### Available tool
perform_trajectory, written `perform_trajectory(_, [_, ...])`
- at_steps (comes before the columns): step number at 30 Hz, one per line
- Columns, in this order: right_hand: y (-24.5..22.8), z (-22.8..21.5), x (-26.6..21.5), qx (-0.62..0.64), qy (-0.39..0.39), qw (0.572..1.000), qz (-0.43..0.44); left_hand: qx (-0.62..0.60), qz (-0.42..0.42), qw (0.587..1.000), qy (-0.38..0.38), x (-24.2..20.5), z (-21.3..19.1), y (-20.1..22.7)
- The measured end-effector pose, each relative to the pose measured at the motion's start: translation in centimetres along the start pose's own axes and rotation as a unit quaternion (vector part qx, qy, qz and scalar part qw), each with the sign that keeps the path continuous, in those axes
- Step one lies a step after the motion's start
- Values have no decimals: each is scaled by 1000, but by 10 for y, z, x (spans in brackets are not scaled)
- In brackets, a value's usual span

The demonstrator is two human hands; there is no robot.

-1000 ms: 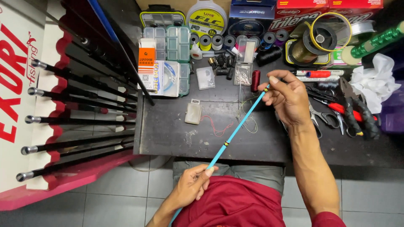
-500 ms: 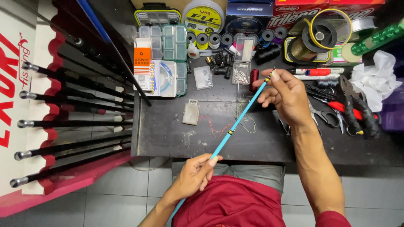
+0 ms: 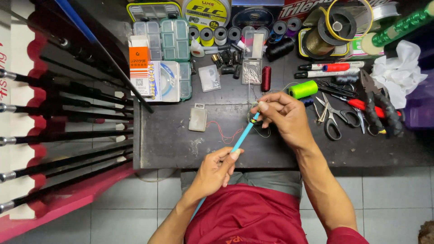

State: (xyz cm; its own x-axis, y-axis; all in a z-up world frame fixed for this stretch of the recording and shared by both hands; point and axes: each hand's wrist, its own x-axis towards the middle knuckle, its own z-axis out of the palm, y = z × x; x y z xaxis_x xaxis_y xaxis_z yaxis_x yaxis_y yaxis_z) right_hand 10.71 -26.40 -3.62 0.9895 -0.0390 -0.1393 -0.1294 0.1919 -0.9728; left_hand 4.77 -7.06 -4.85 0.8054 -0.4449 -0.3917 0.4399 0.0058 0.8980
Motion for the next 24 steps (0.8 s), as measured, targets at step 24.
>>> perform_trajectory(24, [-32,-160,-53,-769,129,616,-108,-79,14,996,-49,47,-19,59])
